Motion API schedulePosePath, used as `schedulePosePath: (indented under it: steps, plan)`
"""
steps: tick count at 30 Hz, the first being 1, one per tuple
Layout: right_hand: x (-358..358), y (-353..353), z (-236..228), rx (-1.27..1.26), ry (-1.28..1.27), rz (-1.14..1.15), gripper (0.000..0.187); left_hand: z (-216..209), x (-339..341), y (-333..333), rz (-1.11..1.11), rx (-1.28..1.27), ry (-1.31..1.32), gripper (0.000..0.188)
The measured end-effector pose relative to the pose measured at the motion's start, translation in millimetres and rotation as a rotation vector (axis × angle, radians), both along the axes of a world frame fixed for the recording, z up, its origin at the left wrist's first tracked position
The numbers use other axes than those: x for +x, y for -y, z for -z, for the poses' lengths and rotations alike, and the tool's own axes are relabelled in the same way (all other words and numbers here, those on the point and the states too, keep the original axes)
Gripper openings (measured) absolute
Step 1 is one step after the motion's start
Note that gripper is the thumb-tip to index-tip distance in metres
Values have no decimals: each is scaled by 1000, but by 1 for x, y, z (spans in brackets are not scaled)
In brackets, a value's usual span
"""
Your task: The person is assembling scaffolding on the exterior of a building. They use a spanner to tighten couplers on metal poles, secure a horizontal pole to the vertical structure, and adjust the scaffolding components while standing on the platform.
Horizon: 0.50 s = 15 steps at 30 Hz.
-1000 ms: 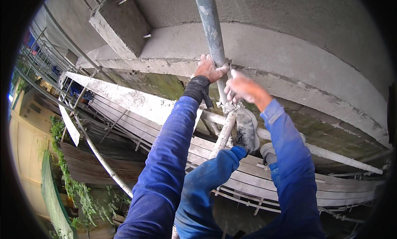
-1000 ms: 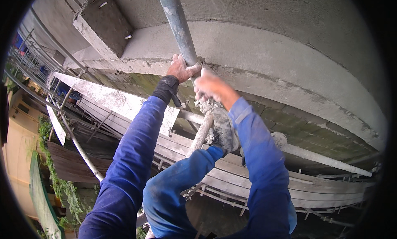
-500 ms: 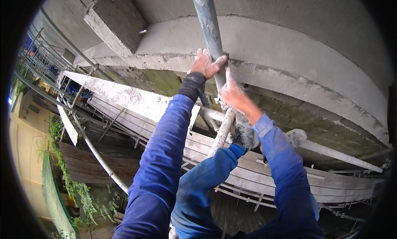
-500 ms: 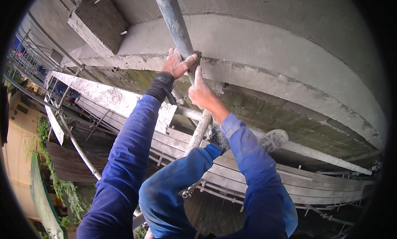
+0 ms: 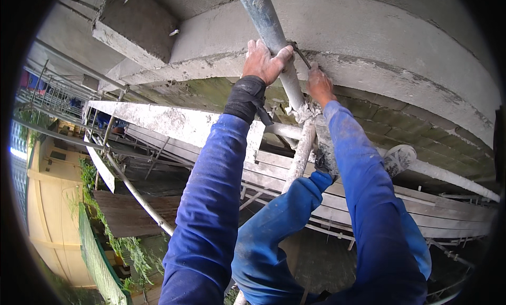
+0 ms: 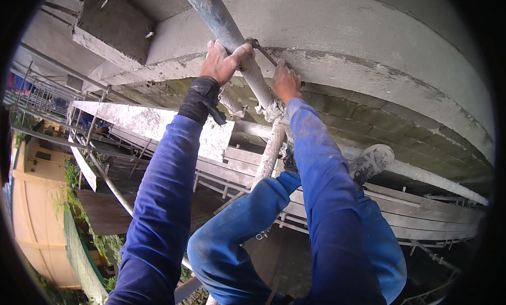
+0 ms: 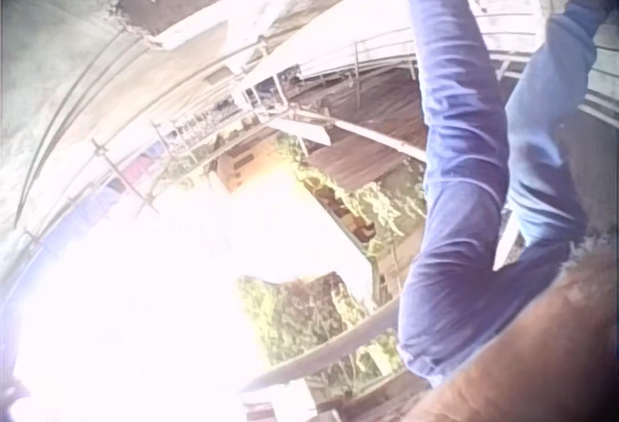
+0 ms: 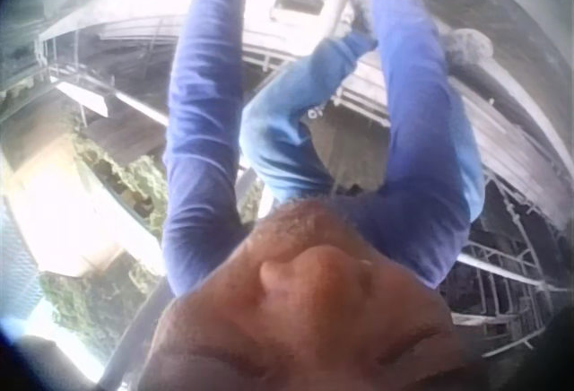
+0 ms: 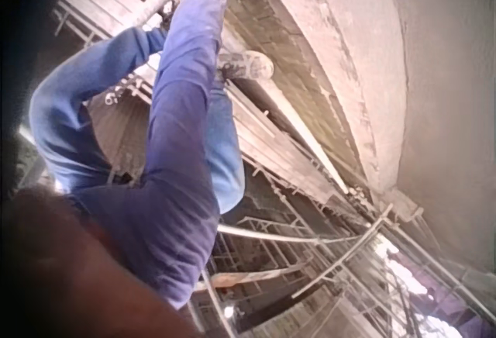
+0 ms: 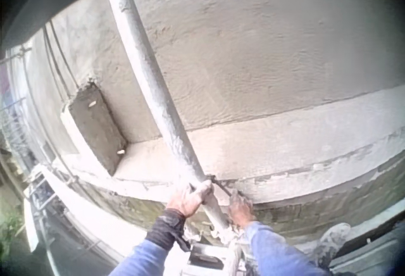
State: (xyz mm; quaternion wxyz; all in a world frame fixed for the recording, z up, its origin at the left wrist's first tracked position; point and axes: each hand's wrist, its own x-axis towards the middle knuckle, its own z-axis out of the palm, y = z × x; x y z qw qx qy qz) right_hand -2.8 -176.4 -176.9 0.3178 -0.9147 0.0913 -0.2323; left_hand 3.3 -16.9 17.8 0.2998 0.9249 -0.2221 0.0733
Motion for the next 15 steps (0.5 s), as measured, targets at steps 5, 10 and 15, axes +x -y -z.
schedulePosePath:
  steps: [5,10,15]
  plan:
    - [-26,-65,-64,272,-48,53,28,-2,1,-33,-54,-31,101,52]
    - [-29,-65,-63,630,246,170,30,-2,1,-5,-24,-18,-14,61]
    - [-28,-56,-60,576,209,229,34,-8,-1,-8,16,14,-38,69]
